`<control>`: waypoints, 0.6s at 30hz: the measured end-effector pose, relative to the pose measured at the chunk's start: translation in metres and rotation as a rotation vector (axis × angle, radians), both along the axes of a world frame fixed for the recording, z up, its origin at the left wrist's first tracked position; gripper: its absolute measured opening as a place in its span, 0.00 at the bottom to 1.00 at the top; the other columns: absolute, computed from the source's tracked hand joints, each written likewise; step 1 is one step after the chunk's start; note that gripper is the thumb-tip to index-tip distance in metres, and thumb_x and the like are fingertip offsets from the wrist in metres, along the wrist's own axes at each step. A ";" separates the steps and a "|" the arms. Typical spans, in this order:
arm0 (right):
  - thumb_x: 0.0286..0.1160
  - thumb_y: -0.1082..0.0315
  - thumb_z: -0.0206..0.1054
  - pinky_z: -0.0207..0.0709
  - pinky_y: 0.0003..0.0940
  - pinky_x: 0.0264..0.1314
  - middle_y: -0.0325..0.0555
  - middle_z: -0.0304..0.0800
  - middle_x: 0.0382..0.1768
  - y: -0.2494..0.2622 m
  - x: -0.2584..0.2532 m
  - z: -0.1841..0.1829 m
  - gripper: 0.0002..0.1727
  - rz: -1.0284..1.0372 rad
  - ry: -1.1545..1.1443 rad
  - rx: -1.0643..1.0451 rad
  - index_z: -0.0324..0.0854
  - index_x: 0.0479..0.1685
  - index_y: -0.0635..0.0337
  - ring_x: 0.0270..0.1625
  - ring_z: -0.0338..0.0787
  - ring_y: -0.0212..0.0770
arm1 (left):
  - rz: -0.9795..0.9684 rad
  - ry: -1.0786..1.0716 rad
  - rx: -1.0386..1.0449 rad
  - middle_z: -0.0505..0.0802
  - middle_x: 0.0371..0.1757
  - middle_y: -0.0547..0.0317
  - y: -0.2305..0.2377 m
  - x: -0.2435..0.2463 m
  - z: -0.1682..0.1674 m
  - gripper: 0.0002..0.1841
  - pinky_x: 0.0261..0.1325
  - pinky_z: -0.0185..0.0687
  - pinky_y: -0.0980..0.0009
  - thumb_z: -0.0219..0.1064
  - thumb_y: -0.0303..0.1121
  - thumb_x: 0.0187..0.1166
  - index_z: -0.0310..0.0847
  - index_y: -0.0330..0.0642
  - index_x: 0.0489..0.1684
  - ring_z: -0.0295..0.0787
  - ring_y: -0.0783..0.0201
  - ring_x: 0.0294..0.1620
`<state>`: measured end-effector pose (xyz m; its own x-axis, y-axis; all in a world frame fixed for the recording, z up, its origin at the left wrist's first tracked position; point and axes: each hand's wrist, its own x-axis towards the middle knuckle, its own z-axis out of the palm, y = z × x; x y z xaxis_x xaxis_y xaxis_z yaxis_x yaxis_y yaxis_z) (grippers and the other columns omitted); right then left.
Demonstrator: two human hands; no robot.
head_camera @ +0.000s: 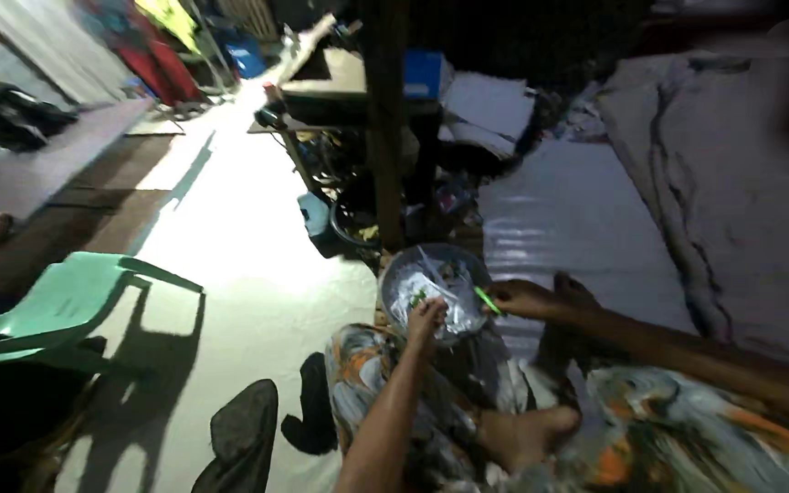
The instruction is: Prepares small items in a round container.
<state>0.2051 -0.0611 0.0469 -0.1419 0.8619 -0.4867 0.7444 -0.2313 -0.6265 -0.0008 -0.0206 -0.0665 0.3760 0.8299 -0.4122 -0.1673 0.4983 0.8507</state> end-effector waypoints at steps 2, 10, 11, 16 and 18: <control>0.89 0.57 0.62 0.75 0.51 0.67 0.66 0.87 0.56 0.002 -0.002 0.004 0.26 -0.039 -0.007 -0.010 0.76 0.73 0.69 0.56 0.86 0.55 | 0.011 0.000 -0.007 0.87 0.36 0.60 0.002 0.001 0.004 0.11 0.36 0.78 0.79 0.58 0.27 0.89 0.78 0.26 0.56 0.80 0.76 0.29; 0.86 0.59 0.66 0.75 0.51 0.64 0.65 0.87 0.55 0.003 0.001 -0.011 0.26 0.089 -0.043 -0.133 0.75 0.74 0.69 0.52 0.86 0.54 | 0.061 -0.097 -0.065 0.87 0.32 0.60 0.005 0.006 -0.001 0.07 0.34 0.78 0.80 0.58 0.24 0.87 0.80 0.28 0.50 0.80 0.74 0.28; 0.85 0.59 0.67 0.76 0.51 0.64 0.65 0.87 0.54 0.003 0.000 -0.011 0.26 0.092 -0.047 -0.135 0.76 0.74 0.69 0.52 0.87 0.54 | 0.063 -0.104 -0.069 0.87 0.32 0.60 0.005 0.006 -0.001 0.07 0.34 0.78 0.80 0.59 0.24 0.87 0.80 0.28 0.49 0.81 0.74 0.27; 0.82 0.58 0.70 0.77 0.49 0.58 0.62 0.88 0.50 0.006 -0.003 -0.011 0.26 0.101 -0.057 -0.130 0.78 0.72 0.68 0.47 0.86 0.50 | 0.060 -0.117 -0.055 0.87 0.31 0.60 0.005 0.006 -0.002 0.05 0.34 0.79 0.80 0.60 0.22 0.85 0.80 0.30 0.47 0.81 0.74 0.28; 0.83 0.58 0.69 0.77 0.47 0.56 0.61 0.87 0.49 0.006 -0.003 -0.012 0.26 0.107 -0.045 -0.133 0.78 0.71 0.68 0.46 0.85 0.49 | 0.049 -0.115 -0.035 0.87 0.31 0.60 0.004 0.005 -0.003 0.05 0.34 0.78 0.80 0.60 0.22 0.85 0.80 0.29 0.47 0.80 0.74 0.27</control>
<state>0.2021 -0.0551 0.0346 -0.2044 0.7707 -0.6035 0.7959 -0.2281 -0.5609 0.0046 -0.0166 -0.0692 0.3818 0.8342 -0.3980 -0.2872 0.5164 0.8068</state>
